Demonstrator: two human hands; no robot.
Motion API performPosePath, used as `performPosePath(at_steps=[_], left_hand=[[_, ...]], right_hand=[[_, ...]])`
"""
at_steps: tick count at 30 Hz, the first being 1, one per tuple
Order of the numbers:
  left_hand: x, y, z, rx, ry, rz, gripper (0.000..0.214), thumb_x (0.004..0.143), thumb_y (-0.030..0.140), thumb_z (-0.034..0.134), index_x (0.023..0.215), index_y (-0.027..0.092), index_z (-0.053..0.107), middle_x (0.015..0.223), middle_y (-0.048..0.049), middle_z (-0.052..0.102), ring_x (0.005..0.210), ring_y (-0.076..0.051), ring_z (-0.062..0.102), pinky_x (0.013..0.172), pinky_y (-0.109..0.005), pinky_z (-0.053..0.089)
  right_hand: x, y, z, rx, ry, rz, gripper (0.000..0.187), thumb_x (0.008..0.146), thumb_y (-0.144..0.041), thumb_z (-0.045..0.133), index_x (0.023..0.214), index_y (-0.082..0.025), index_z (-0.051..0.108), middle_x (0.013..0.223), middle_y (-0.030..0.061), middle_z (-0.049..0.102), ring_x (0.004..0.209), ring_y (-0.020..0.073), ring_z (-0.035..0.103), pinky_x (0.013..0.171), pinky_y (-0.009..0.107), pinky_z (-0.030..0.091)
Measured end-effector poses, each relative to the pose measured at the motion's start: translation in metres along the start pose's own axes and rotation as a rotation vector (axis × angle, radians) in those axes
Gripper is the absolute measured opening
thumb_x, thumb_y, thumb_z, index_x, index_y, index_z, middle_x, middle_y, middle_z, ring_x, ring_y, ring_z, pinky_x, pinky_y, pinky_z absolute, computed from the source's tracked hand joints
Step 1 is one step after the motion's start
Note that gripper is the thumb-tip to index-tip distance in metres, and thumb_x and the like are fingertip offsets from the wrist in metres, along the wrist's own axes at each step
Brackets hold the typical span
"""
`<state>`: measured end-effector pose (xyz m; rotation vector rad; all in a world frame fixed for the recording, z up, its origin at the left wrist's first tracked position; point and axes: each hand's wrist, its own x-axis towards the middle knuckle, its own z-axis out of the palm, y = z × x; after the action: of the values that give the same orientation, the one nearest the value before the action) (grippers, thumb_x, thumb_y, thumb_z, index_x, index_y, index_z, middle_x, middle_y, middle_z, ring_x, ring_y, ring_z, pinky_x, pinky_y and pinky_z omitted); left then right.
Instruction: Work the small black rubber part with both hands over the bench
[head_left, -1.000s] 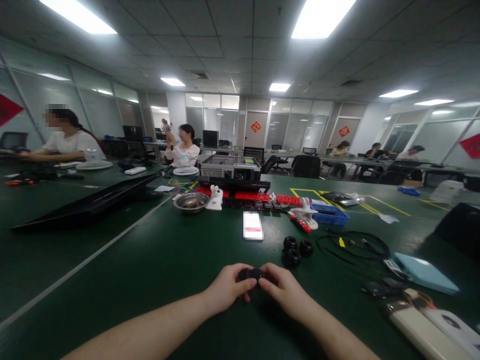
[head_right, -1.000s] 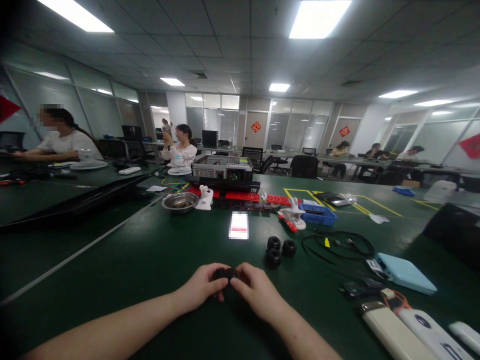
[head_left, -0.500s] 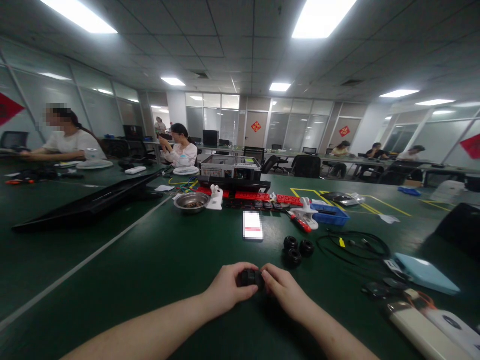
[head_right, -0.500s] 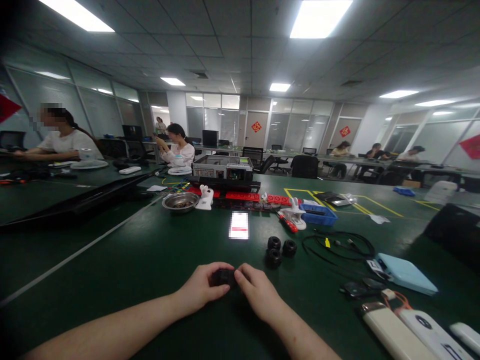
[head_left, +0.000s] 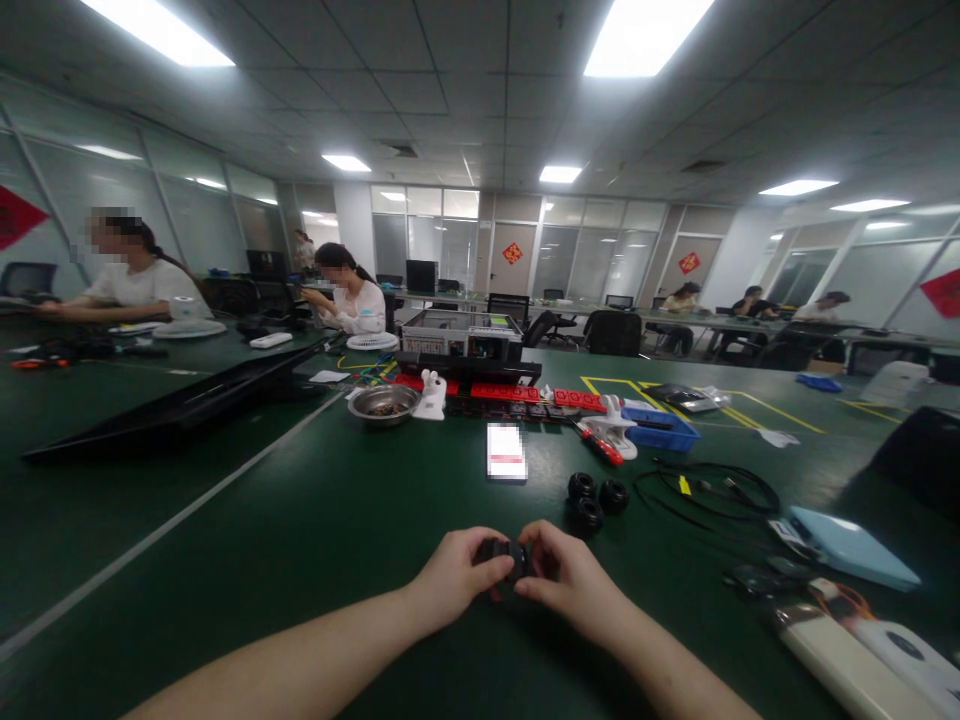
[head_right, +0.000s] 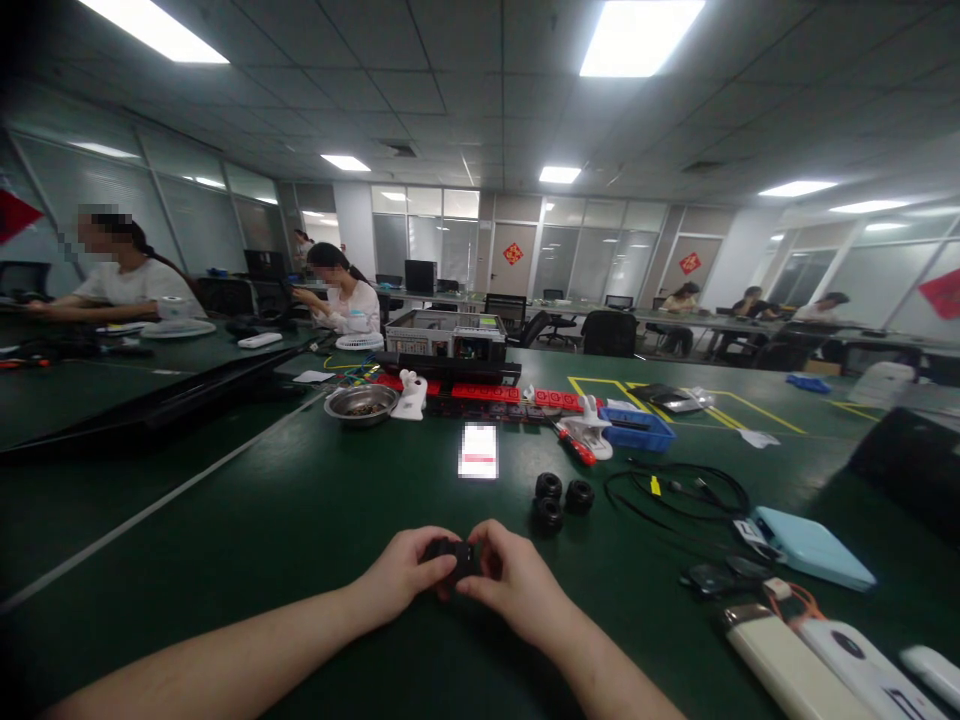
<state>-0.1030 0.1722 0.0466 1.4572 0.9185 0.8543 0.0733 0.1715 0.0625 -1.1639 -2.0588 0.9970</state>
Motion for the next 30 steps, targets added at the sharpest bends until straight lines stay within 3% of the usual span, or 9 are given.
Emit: performPosePath(at_steps=[5, 10, 14, 17, 20, 26, 30], left_hand=[[-0.004, 0.006, -0.001, 0.218, 0.049, 0.107, 0.033, 0.064, 0.026, 0.063, 0.094, 0.012, 0.059, 0.084, -0.0053, 0.061, 0.077, -0.018, 0.056, 0.068, -0.027, 0.044], [-0.008, 0.009, -0.001, 0.334, 0.110, 0.142, 0.037, 0.063, 0.025, 0.063, 0.099, 0.016, 0.059, 0.091, -0.0048, 0.062, 0.082, -0.018, 0.057, 0.074, -0.027, 0.043], [-0.005, 0.004, -0.002, 0.228, 0.074, 0.090, 0.039, 0.065, 0.028, 0.063, 0.101, 0.015, 0.057, 0.093, -0.0061, 0.061, 0.080, -0.018, 0.057, 0.072, -0.028, 0.045], [0.001, -0.004, -0.003, 0.058, 0.015, 0.012, 0.037, 0.069, 0.034, 0.058, 0.098, 0.011, 0.055, 0.085, -0.0069, 0.061, 0.062, -0.014, 0.057, 0.059, -0.027, 0.045], [0.004, -0.008, -0.002, -0.005, 0.000, -0.039, 0.035, 0.070, 0.036, 0.055, 0.091, 0.008, 0.055, 0.073, -0.0050, 0.059, 0.052, -0.011, 0.054, 0.053, -0.026, 0.044], [-0.002, 0.003, -0.001, 0.134, 0.081, 0.030, 0.034, 0.064, 0.026, 0.062, 0.094, 0.011, 0.058, 0.086, -0.0067, 0.061, 0.076, -0.018, 0.057, 0.068, -0.029, 0.045], [-0.003, 0.004, -0.002, 0.215, 0.099, 0.077, 0.039, 0.063, 0.024, 0.063, 0.100, 0.013, 0.058, 0.093, -0.0073, 0.062, 0.085, -0.019, 0.057, 0.076, -0.029, 0.044]], right_hand=[[-0.002, 0.006, 0.003, 0.011, -0.023, -0.005, 0.027, 0.072, -0.035, 0.058, 0.090, -0.018, 0.047, 0.065, -0.0040, 0.046, 0.058, 0.0105, 0.043, 0.051, 0.020, 0.032], [0.000, 0.011, 0.003, 0.046, -0.070, 0.059, 0.039, 0.084, -0.047, 0.032, 0.066, -0.015, 0.045, 0.056, -0.0031, 0.043, 0.053, 0.0097, 0.042, 0.050, 0.021, 0.032], [0.002, 0.009, 0.001, 0.004, -0.045, 0.027, 0.029, 0.081, -0.040, 0.043, 0.067, -0.015, 0.048, 0.058, -0.0029, 0.044, 0.054, 0.0097, 0.042, 0.049, 0.020, 0.031], [0.001, 0.004, 0.000, -0.070, -0.009, 0.013, 0.016, 0.074, -0.029, 0.055, 0.082, -0.015, 0.053, 0.066, -0.0018, 0.049, 0.059, 0.0112, 0.045, 0.052, 0.021, 0.033], [-0.001, 0.000, 0.001, -0.134, -0.008, 0.032, 0.025, 0.069, -0.021, 0.059, 0.092, -0.018, 0.053, 0.068, -0.0019, 0.052, 0.061, 0.0120, 0.048, 0.053, 0.021, 0.034], [-0.003, 0.000, 0.003, -0.143, 0.014, 0.017, 0.034, 0.068, -0.027, 0.062, 0.098, -0.020, 0.048, 0.071, -0.0019, 0.052, 0.062, 0.0122, 0.048, 0.053, 0.021, 0.034], [-0.002, 0.005, 0.003, -0.058, -0.007, 0.027, 0.025, 0.082, -0.039, 0.040, 0.082, -0.016, 0.050, 0.066, -0.0009, 0.050, 0.060, 0.0116, 0.046, 0.054, 0.021, 0.034]])
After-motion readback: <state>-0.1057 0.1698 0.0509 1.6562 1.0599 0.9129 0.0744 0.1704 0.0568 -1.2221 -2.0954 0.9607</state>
